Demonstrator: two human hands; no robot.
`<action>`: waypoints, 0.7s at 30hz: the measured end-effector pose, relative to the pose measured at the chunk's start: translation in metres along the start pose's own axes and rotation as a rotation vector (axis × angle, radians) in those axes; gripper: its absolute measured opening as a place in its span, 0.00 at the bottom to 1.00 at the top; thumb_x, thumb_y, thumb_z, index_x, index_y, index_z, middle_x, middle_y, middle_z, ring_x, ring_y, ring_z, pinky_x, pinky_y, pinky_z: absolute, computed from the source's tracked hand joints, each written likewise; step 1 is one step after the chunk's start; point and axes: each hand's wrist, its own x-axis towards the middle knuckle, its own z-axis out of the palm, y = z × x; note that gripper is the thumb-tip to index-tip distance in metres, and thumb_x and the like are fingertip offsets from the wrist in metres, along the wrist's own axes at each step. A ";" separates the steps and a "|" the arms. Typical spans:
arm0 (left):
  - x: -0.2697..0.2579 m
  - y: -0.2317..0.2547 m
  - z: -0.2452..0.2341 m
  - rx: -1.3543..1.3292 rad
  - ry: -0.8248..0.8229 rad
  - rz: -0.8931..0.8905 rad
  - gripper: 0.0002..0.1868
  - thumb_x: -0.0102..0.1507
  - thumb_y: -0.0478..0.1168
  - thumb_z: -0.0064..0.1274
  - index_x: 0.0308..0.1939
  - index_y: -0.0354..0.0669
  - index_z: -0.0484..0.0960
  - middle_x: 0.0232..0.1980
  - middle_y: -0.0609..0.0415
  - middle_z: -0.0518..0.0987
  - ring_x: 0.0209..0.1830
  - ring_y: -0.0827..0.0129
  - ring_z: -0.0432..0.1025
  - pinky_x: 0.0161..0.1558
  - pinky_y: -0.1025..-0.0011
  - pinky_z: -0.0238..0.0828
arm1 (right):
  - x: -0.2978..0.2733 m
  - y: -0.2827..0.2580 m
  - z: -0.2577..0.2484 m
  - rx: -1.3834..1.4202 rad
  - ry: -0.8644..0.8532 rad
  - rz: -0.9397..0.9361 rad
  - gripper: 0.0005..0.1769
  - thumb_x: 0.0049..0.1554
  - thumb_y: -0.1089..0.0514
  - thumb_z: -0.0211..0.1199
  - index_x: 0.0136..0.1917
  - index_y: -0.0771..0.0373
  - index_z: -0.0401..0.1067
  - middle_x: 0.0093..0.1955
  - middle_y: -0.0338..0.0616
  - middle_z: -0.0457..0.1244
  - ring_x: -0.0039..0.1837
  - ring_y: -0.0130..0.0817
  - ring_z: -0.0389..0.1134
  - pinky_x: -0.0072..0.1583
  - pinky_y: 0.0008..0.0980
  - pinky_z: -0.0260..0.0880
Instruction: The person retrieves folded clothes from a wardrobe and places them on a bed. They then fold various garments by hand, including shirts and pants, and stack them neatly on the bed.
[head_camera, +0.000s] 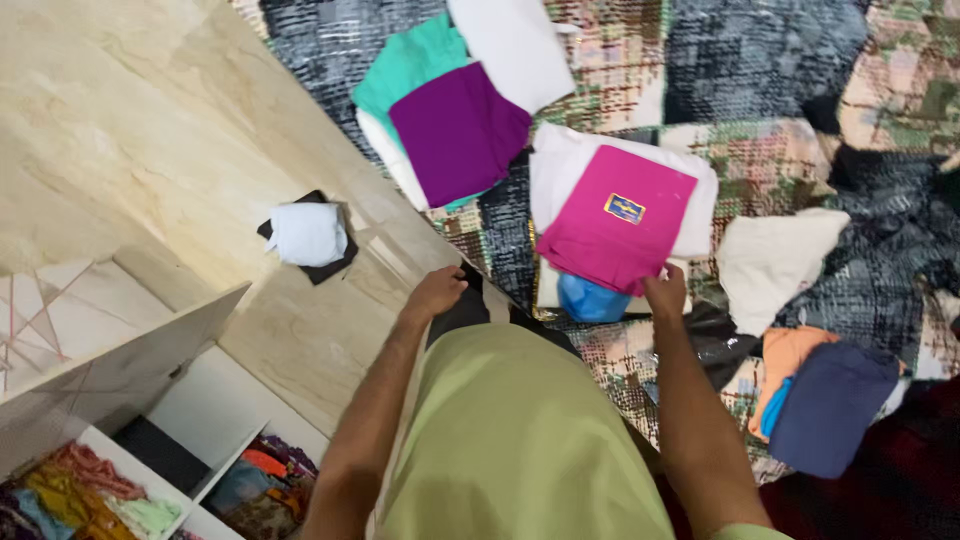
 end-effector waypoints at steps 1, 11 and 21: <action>-0.007 0.012 -0.006 0.011 0.013 0.006 0.21 0.67 0.48 0.51 0.60 0.42 0.78 0.52 0.43 0.84 0.54 0.50 0.77 0.56 0.57 0.72 | 0.004 0.005 0.001 0.067 -0.037 -0.014 0.31 0.49 0.62 0.72 0.63 0.70 0.66 0.54 0.51 0.67 0.53 0.38 0.70 0.50 0.33 0.73; -0.035 0.047 -0.019 0.038 0.135 0.077 0.19 0.66 0.44 0.50 0.58 0.42 0.80 0.49 0.42 0.85 0.52 0.49 0.78 0.55 0.57 0.73 | 0.022 0.021 0.021 0.335 -0.279 0.096 0.23 0.51 0.52 0.77 0.55 0.68 0.78 0.49 0.46 0.72 0.49 0.33 0.73 0.52 0.31 0.74; -0.042 0.112 0.012 -0.671 -0.114 0.089 0.45 0.66 0.72 0.37 0.72 0.40 0.65 0.68 0.39 0.76 0.59 0.51 0.77 0.52 0.56 0.80 | -0.050 -0.122 -0.024 0.371 -0.252 -0.381 0.23 0.49 0.70 0.68 0.59 0.67 0.75 0.52 0.47 0.71 0.52 0.35 0.73 0.54 0.31 0.73</action>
